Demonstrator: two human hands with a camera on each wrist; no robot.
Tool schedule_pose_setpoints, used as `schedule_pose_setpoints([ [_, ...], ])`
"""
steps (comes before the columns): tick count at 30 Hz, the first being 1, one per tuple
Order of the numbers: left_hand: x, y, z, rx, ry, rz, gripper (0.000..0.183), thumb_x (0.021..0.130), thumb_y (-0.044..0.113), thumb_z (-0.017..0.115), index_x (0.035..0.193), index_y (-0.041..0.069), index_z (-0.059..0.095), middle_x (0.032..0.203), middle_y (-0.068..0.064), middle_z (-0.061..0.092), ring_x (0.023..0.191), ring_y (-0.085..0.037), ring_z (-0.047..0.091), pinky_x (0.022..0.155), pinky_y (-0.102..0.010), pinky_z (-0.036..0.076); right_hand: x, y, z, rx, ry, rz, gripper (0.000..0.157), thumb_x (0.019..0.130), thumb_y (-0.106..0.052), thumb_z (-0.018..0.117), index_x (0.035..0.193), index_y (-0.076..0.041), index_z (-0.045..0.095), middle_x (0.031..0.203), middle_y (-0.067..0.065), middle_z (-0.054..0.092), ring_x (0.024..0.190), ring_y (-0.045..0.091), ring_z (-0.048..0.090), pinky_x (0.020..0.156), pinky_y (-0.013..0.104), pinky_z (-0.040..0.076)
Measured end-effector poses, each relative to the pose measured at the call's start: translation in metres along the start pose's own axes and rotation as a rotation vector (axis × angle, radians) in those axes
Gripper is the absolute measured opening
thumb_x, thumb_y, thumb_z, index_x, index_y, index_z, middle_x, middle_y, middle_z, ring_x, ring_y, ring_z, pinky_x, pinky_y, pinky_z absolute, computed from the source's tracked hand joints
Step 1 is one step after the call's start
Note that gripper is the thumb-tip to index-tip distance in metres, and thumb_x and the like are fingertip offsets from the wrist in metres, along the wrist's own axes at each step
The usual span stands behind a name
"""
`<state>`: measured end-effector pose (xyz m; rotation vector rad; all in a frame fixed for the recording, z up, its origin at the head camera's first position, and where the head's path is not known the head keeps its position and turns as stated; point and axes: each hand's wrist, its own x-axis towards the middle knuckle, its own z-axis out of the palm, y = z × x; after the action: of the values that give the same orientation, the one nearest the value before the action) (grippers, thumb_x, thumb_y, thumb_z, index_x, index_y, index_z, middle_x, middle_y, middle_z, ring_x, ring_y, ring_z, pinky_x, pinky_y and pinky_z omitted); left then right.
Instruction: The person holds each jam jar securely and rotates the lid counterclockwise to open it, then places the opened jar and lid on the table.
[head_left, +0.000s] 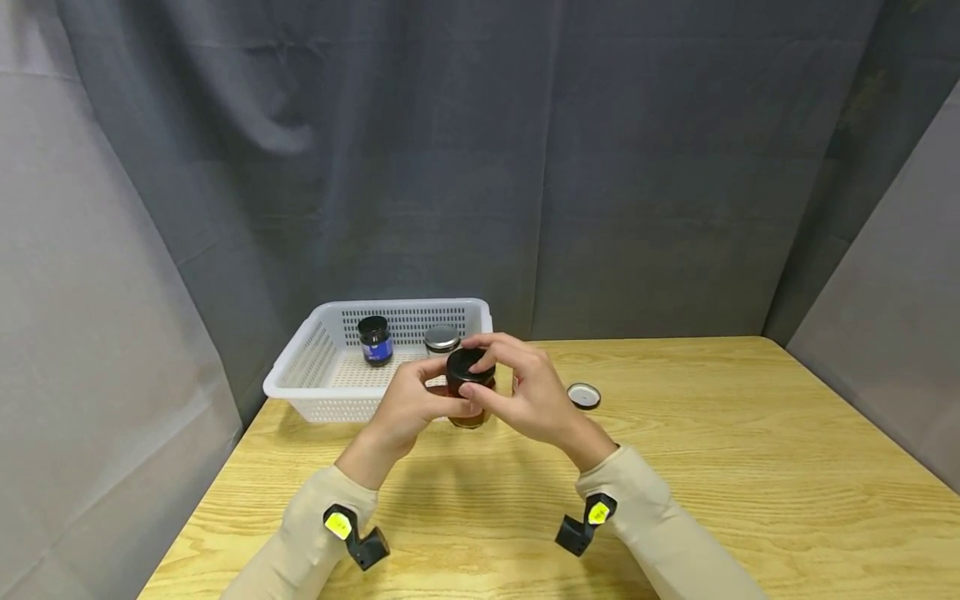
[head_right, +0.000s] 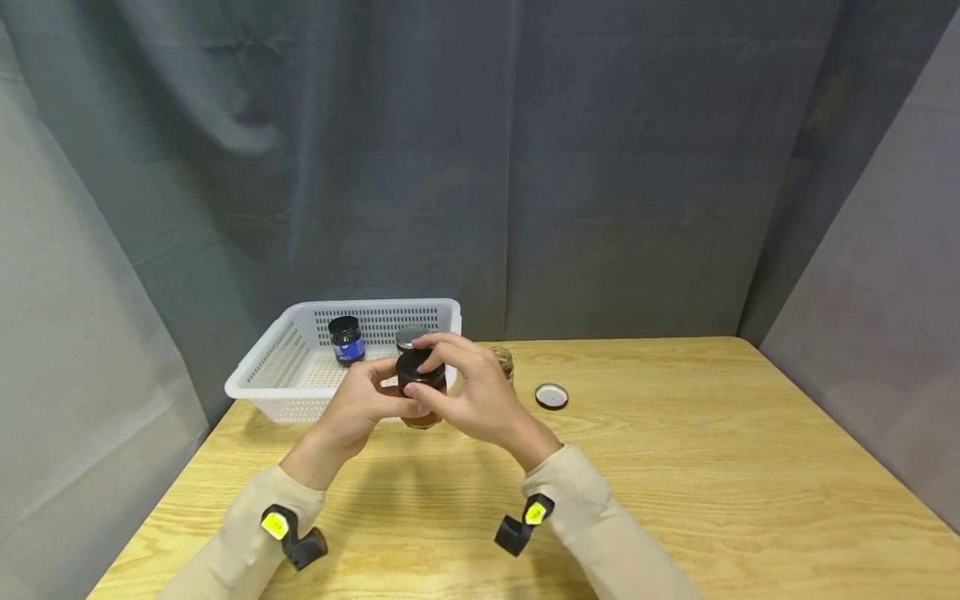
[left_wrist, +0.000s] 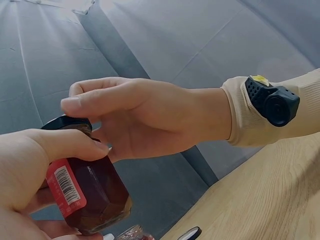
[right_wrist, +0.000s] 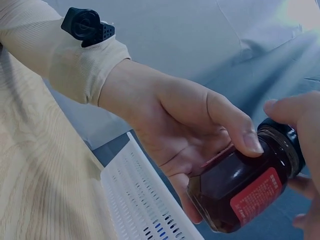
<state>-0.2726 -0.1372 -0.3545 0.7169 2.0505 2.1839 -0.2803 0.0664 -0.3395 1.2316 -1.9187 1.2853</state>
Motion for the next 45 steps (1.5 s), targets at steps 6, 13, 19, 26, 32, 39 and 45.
schedule_pose_setpoints([
  [6, -0.0002, 0.0009, 0.0013, 0.0, 0.0, -0.001, 0.054, 0.077, -0.004, 0.085, 0.128, -0.005, 0.068, 0.123, -0.02, 0.069, 0.096, -0.032, 0.073, 0.074, -0.037, 0.06, -0.0007, 0.0007, 0.0016, -0.003, 0.02, 0.019, 0.018, 0.086, -0.006, 0.085, 0.089, -0.012, 0.068, 0.125, 0.008, 0.068, 0.116, 0.025, 0.063, 0.087, 0.035, 0.055],
  [13, -0.0001, 0.001, 0.0012, 0.006, 0.001, 0.004, 0.053, 0.077, -0.006, 0.085, 0.128, -0.006, 0.068, 0.122, -0.019, 0.069, 0.094, -0.031, 0.073, 0.075, -0.037, 0.06, -0.0001, -0.0007, 0.0012, -0.015, 0.029, 0.016, 0.017, 0.086, -0.006, 0.085, 0.088, -0.012, 0.07, 0.124, 0.009, 0.068, 0.109, 0.026, 0.065, 0.067, 0.028, 0.049],
  [19, -0.0002, 0.0008, -0.0003, 0.01, 0.01, -0.001, 0.054, 0.077, -0.005, 0.086, 0.128, -0.004, 0.068, 0.12, -0.019, 0.07, 0.096, -0.032, 0.073, 0.078, -0.038, 0.06, 0.0006, -0.0008, 0.0002, -0.025, 0.012, 0.014, 0.015, 0.088, -0.006, 0.083, 0.09, -0.012, 0.07, 0.125, 0.011, 0.067, 0.112, 0.026, 0.064, 0.07, 0.03, 0.049],
  [26, 0.0005, 0.001, -0.0006, 0.009, 0.014, -0.01, 0.055, 0.077, -0.005, 0.086, 0.129, -0.005, 0.068, 0.119, -0.02, 0.071, 0.096, -0.032, 0.073, 0.074, -0.037, 0.06, 0.0005, -0.0013, -0.0012, -0.028, 0.004, 0.018, 0.013, 0.088, -0.005, 0.081, 0.091, -0.011, 0.07, 0.123, 0.01, 0.068, 0.11, 0.025, 0.064, 0.071, 0.03, 0.05],
  [32, 0.0003, 0.0009, -0.0008, 0.007, 0.01, -0.006, 0.053, 0.078, -0.006, 0.085, 0.128, -0.005, 0.068, 0.117, -0.02, 0.071, 0.092, -0.031, 0.074, 0.072, -0.035, 0.059, -0.0005, 0.0001, -0.0018, -0.036, -0.004, -0.006, 0.012, 0.089, -0.006, 0.08, 0.092, -0.012, 0.07, 0.115, 0.004, 0.07, 0.099, 0.021, 0.064, 0.059, 0.029, 0.041],
  [39, -0.0004, 0.0005, -0.0016, 0.015, 0.008, -0.004, 0.055, 0.078, -0.004, 0.086, 0.13, -0.003, 0.068, 0.117, -0.018, 0.071, 0.092, -0.032, 0.074, 0.072, -0.036, 0.059, 0.0005, -0.0002, -0.0026, -0.05, -0.028, -0.035, 0.016, 0.09, -0.005, 0.075, 0.105, -0.011, 0.076, 0.116, 0.004, 0.07, 0.113, 0.023, 0.064, 0.089, 0.039, 0.054],
  [45, -0.001, 0.0004, -0.0011, 0.018, 0.008, -0.007, 0.055, 0.078, -0.002, 0.087, 0.13, 0.0, 0.07, 0.119, -0.018, 0.071, 0.094, -0.034, 0.073, 0.076, -0.038, 0.06, 0.0003, -0.0008, -0.0022, -0.026, -0.054, -0.031, 0.023, 0.092, -0.001, 0.067, 0.11, -0.01, 0.078, 0.119, 0.004, 0.068, 0.121, 0.026, 0.061, 0.1, 0.044, 0.051],
])
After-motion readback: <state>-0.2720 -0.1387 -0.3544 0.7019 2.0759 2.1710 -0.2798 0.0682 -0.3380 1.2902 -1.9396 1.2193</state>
